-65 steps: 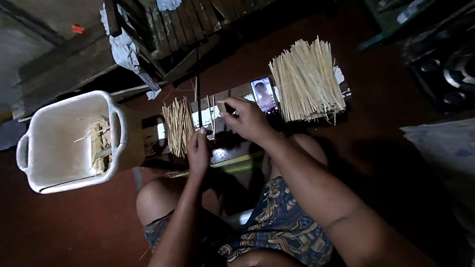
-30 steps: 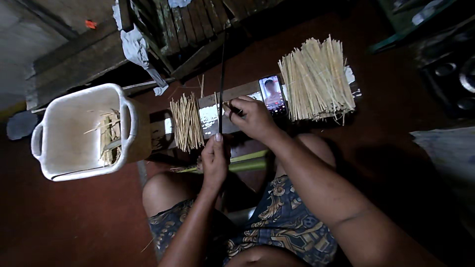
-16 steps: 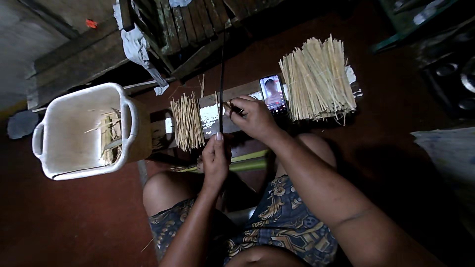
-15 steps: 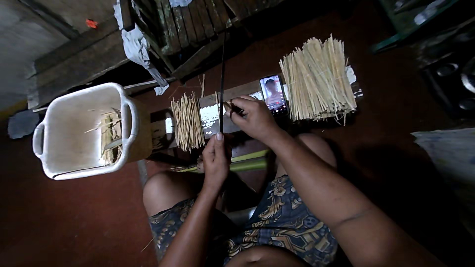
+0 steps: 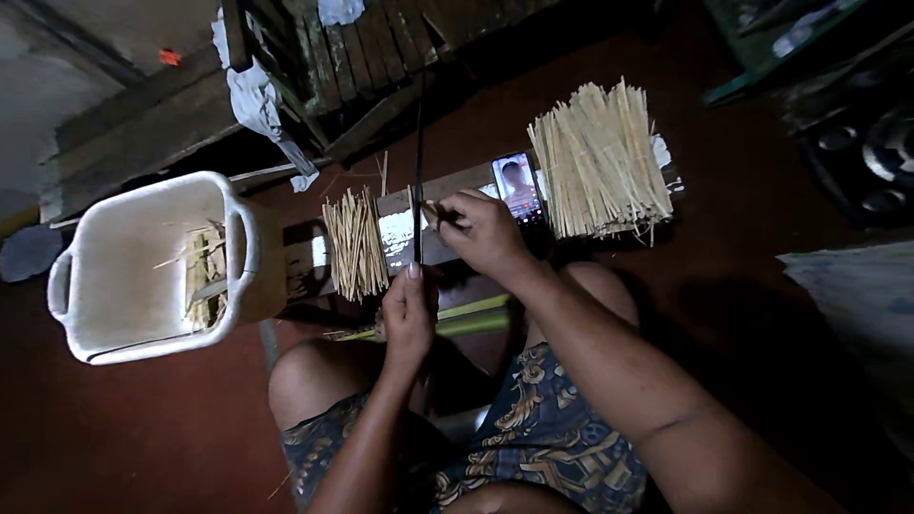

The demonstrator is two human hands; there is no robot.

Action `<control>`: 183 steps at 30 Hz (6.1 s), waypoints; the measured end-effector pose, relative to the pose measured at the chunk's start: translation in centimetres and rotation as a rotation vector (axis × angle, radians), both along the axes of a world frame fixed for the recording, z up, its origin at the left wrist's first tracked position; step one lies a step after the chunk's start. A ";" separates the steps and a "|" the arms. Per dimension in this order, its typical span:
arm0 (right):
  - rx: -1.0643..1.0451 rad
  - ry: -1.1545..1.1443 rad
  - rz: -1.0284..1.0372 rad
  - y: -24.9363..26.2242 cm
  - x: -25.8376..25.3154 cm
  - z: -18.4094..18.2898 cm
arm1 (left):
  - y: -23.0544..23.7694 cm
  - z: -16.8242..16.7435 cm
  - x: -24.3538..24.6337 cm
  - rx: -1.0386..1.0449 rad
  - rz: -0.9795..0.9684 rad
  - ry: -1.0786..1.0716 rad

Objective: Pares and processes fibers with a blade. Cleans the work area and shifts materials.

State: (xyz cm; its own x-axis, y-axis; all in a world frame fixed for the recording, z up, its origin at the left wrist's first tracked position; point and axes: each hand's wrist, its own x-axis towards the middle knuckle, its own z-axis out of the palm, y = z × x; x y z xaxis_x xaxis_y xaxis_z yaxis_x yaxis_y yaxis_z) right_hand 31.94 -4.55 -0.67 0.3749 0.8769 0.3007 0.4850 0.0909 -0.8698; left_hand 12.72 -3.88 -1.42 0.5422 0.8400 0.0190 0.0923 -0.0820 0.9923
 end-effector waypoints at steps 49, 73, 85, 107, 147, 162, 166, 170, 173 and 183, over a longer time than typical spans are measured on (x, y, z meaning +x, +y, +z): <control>0.163 0.027 0.060 -0.3 -0.8 1.4 | -1.7 -7.2 -0.4 0.056 0.010 -0.018; -0.180 0.324 0.211 -1.4 0.0 1.2 | -2.6 -6.0 -3.8 -0.219 0.085 0.072; -0.296 0.458 0.254 -0.3 -0.1 0.7 | -0.5 -4.0 -1.8 -0.172 0.144 0.081; 0.127 0.153 -0.032 0.2 1.7 0.3 | 4.3 -3.9 -0.7 0.053 0.157 0.269; 0.113 0.052 -0.028 0.0 0.1 0.2 | -0.5 -0.1 0.5 0.029 0.008 0.030; 0.035 0.049 0.002 0.5 0.3 -0.1 | -0.6 0.4 0.3 -0.173 -0.021 -0.037; 0.042 0.047 0.017 0.4 0.2 -0.2 | -0.9 0.2 0.3 -0.216 -0.031 -0.091; 0.034 0.031 0.007 0.4 0.1 -0.1 | -0.8 -0.2 -0.1 -0.049 0.002 -0.038; 0.049 0.048 0.011 0.4 0.2 -0.2 | -0.5 0.3 -0.2 -0.007 0.039 -0.047; 0.030 0.044 0.001 0.3 0.2 -0.1 | -0.3 0.5 0.3 -0.002 0.003 -0.008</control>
State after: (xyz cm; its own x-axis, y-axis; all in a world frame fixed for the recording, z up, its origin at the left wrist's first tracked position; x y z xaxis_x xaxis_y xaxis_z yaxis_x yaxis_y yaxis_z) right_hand 32.13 -4.28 -0.76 0.3874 0.8682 0.3100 0.4459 0.1178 -0.8873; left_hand 13.02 -4.15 -0.91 0.5398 0.8415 0.0218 0.0845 -0.0799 0.9932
